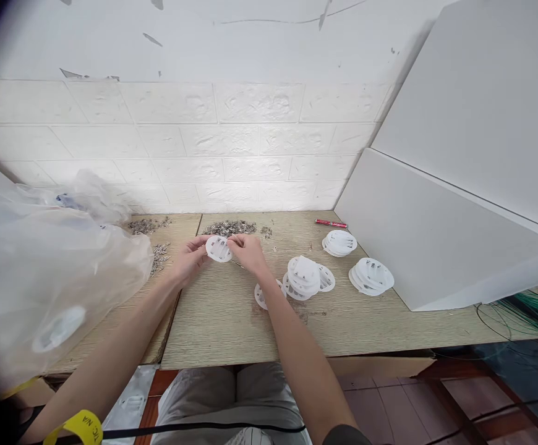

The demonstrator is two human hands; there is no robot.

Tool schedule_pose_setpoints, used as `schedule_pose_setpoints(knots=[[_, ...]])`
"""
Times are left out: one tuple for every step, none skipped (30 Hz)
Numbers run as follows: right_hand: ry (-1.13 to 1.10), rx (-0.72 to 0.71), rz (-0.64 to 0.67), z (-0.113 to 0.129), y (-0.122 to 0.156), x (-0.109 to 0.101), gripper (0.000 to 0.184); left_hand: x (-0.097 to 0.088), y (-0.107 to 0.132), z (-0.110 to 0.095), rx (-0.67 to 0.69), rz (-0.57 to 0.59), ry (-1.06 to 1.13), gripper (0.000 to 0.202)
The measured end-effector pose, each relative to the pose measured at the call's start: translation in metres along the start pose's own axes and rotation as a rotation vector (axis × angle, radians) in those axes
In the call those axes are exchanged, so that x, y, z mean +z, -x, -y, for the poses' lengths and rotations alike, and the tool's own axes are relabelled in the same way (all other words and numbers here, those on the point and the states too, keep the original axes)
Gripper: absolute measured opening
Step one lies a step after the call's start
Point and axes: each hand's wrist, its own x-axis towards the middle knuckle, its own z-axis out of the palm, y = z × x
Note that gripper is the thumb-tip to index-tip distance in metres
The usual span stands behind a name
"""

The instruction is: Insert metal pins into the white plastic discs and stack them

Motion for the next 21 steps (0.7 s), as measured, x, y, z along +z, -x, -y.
schedule_pose_setpoints(knots=[[-0.035,0.018,0.022,0.0011,0.0005,0.0001,0.027,-0.0017,-0.0010,0.0014,0.020,-0.011,-0.016,0.034],[-0.069,0.038,0.041,0.0020,0.0010,0.0002,0.027,-0.0032,-0.0019,0.0025,0.038,-0.014,-0.024,0.035],[-0.100,0.058,0.055,0.0028,0.0014,0.0003,0.027,-0.0044,-0.0025,0.0033,0.055,-0.011,-0.027,0.035],[-0.126,0.077,0.064,0.0033,0.0017,0.0003,0.028,-0.0053,-0.0029,0.0038,0.070,-0.005,-0.027,0.035],[-0.146,0.094,0.070,0.0034,0.0019,0.0003,0.028,-0.0058,-0.0030,0.0039,0.083,0.000,-0.027,0.034],[-0.165,0.110,0.074,0.0031,0.0018,0.0003,0.029,-0.0060,-0.0030,0.0039,0.094,0.005,-0.027,0.034],[-0.183,0.124,0.078,0.0026,0.0017,0.0002,0.029,-0.0059,-0.0029,0.0037,0.102,0.008,-0.024,0.034],[-0.197,0.136,0.082,0.0019,0.0015,0.0002,0.029,-0.0058,-0.0029,0.0035,0.108,0.013,-0.020,0.033],[-0.209,0.146,0.087,0.0011,0.0012,0.0002,0.029,-0.0056,-0.0028,0.0032,0.110,0.019,-0.016,0.033],[-0.220,0.155,0.092,0.0004,0.0011,0.0001,0.029,-0.0054,-0.0027,0.0030,0.110,0.025,-0.010,0.032],[-0.229,0.164,0.097,-0.0001,0.0010,0.0000,0.029,-0.0052,-0.0027,0.0027,0.109,0.030,-0.004,0.032],[-0.236,0.174,0.105,-0.0004,0.0011,-0.0001,0.029,-0.0051,-0.0027,0.0025,0.109,0.035,0.002,0.031],[-0.244,0.183,0.110,-0.0003,0.0013,-0.0002,0.029,-0.0051,-0.0027,0.0023,0.110,0.039,0.005,0.031],[-0.250,0.190,0.114,0.0001,0.0017,-0.0004,0.028,-0.0050,-0.0026,0.0021,0.112,0.041,0.004,0.031],[-0.254,0.195,0.119,0.0007,0.0021,-0.0006,0.028,-0.0049,-0.0024,0.0018,0.115,0.041,0.000,0.031],[-0.253,0.197,0.122,0.0015,0.0027,-0.0008,0.028,-0.0047,-0.0022,0.0015,0.118,0.040,-0.008,0.032],[-0.250,0.198,0.123,0.0023,0.0032,-0.0010,0.028,-0.0045,-0.0020,0.0012,0.120,0.038,-0.020,0.033],[-0.248,0.199,0.121,0.0032,0.0037,-0.0012,0.028,-0.0042,-0.0017,0.0009,0.121,0.036,-0.031,0.033],[-0.246,0.200,0.121,0.0039,0.0041,-0.0012,0.028,-0.0040,-0.0015,0.0007,0.121,0.033,-0.042,0.034],[-0.246,0.201,0.122,0.0045,0.0045,-0.0012,0.028,-0.0037,-0.0014,0.0006,0.122,0.030,-0.051,0.034],[-0.248,0.202,0.123,0.0050,0.0048,-0.0009,0.028,-0.0035,-0.0013,0.0007,0.123,0.026,-0.059,0.034]])
